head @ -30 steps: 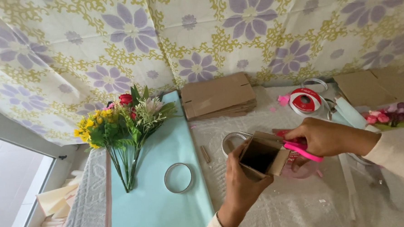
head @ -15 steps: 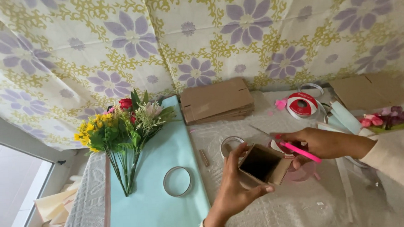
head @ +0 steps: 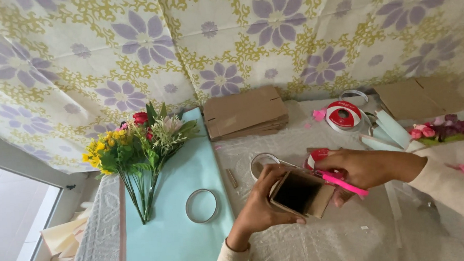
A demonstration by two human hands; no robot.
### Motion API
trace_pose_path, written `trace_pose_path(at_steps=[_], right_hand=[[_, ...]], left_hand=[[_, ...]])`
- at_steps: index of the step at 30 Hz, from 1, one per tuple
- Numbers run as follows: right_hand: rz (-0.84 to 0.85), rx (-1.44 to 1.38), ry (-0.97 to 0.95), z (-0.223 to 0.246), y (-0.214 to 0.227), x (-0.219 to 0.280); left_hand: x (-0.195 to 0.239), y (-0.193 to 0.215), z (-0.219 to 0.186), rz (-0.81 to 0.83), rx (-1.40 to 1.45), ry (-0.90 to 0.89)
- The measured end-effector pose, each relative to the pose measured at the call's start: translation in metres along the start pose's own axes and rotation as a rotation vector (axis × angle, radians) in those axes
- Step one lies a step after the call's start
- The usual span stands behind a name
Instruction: The person assembles a small cardboard box by folding the flaps and securing them with clear tape. They use pink scissors to cut the tape and repeatedly press the tape onto the box edges to ensure it is sealed. The person also briefly handles a bouquet of artificial flowers on the table.
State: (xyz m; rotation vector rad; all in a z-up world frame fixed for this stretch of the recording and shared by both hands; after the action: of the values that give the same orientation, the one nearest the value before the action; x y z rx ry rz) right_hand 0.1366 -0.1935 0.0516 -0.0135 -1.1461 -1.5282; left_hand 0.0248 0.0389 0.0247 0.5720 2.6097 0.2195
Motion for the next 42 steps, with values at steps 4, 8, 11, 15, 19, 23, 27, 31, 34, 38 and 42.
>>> trace_pose_path(at_steps=[4,8,11,15,19,23,27,31,34,38,42], right_hand=[[-0.042,0.074,0.058,0.003,-0.003,-0.006],[0.008,0.076,-0.041,0.008,-0.004,-0.003],[0.001,0.043,-0.031,0.015,-0.002,-0.001],[-0.096,-0.012,0.136,0.006,-0.005,-0.004],[-0.131,-0.079,0.201,0.015,-0.002,0.000],[-0.041,-0.347,0.019,0.028,-0.001,0.008],[-0.002,-0.435,-0.228,0.033,0.007,0.016],[-0.113,-0.125,-0.121,-0.002,0.003,0.014],[-0.110,-0.047,0.072,0.001,-0.006,0.012],[-0.042,-0.019,0.058,0.014,-0.021,0.003],[-0.025,-0.087,-0.036,0.028,-0.025,0.003]], left_hand=[[0.000,0.002,-0.004,-0.014,0.005,0.019],[0.001,0.000,0.002,-0.042,0.032,-0.004],[0.002,-0.001,0.004,-0.045,0.043,-0.025],[0.000,0.000,0.004,-0.055,0.042,-0.030],[0.000,0.000,0.005,-0.051,0.031,-0.023],[0.000,-0.002,0.008,-0.061,0.000,-0.039],[0.001,-0.002,0.010,-0.104,0.038,-0.014],[0.005,-0.008,0.015,-0.273,0.034,0.028],[0.009,-0.019,0.014,-0.518,-0.278,-0.011],[0.009,-0.040,0.011,-0.668,-0.424,0.028],[0.007,-0.050,0.010,-0.790,-0.606,0.062]])
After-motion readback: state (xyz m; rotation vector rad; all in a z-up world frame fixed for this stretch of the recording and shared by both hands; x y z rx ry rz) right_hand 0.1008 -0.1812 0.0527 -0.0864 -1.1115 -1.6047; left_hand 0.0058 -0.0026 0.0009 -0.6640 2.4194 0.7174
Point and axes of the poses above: each hand's wrist, its own x-axis away from the middle knuckle, its own y-axis out of the back of the hand, z = x × y, the point moved 3 cm from there along -x, towards the middle knuckle, and after that the axes turned 9 degrees about z, right-handed, at the moved point
